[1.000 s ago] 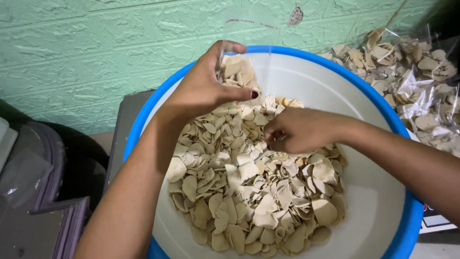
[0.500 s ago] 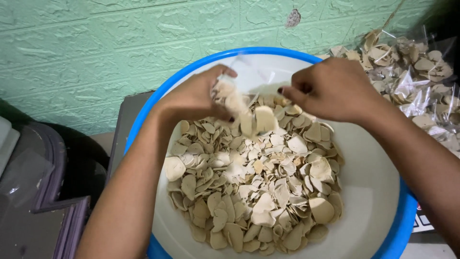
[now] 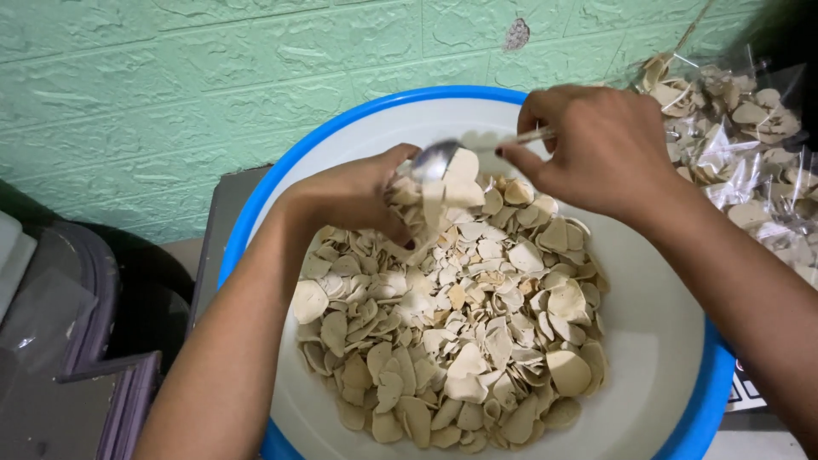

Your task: Manually scooping chips from a large bowl into individual plastic bags and weighing them.

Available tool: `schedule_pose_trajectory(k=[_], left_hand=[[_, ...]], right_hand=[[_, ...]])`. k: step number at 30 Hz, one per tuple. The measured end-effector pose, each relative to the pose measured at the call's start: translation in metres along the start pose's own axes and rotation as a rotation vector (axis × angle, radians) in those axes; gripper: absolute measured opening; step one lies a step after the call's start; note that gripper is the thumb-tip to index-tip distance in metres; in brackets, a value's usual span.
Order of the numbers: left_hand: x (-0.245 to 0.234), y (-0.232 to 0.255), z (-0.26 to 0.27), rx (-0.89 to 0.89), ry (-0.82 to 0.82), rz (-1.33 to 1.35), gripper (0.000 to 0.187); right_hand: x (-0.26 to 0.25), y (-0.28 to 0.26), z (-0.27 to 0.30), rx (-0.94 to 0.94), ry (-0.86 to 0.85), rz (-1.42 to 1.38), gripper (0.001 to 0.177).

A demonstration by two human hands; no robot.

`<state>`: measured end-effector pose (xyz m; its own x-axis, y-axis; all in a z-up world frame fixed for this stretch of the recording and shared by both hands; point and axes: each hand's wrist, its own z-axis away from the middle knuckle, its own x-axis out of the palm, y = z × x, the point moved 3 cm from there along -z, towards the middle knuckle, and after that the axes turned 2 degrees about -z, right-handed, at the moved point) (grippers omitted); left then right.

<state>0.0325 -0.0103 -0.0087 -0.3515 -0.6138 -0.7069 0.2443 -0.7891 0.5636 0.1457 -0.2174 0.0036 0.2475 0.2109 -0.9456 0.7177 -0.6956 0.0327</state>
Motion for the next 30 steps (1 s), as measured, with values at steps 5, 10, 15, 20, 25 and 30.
schedule_pose_trajectory(k=[5,10,15,20,25,30], left_hand=[[-0.002,0.003,0.001,0.152,0.082,0.195,0.111],[-0.009,0.012,0.005,0.163,0.177,0.485,0.1],[-0.016,0.007,-0.001,0.282,0.455,0.799,0.081],[-0.015,0.015,0.003,0.356,0.497,0.932,0.091],[-0.005,0.019,-0.001,0.399,0.469,0.644,0.081],[0.005,0.029,0.0,0.488,0.398,0.604,0.093]], right_hand=[[0.003,0.013,0.0,0.047,0.196,-0.038,0.032],[0.001,0.018,0.002,0.127,0.3,-0.226,0.03],[0.006,0.027,0.001,0.2,0.34,-0.365,0.03],[0.003,0.02,-0.001,0.224,0.226,-0.504,0.029],[0.008,0.02,-0.004,0.21,0.191,-0.721,0.026],[-0.008,-0.009,0.004,0.145,-0.037,-1.069,0.03]])
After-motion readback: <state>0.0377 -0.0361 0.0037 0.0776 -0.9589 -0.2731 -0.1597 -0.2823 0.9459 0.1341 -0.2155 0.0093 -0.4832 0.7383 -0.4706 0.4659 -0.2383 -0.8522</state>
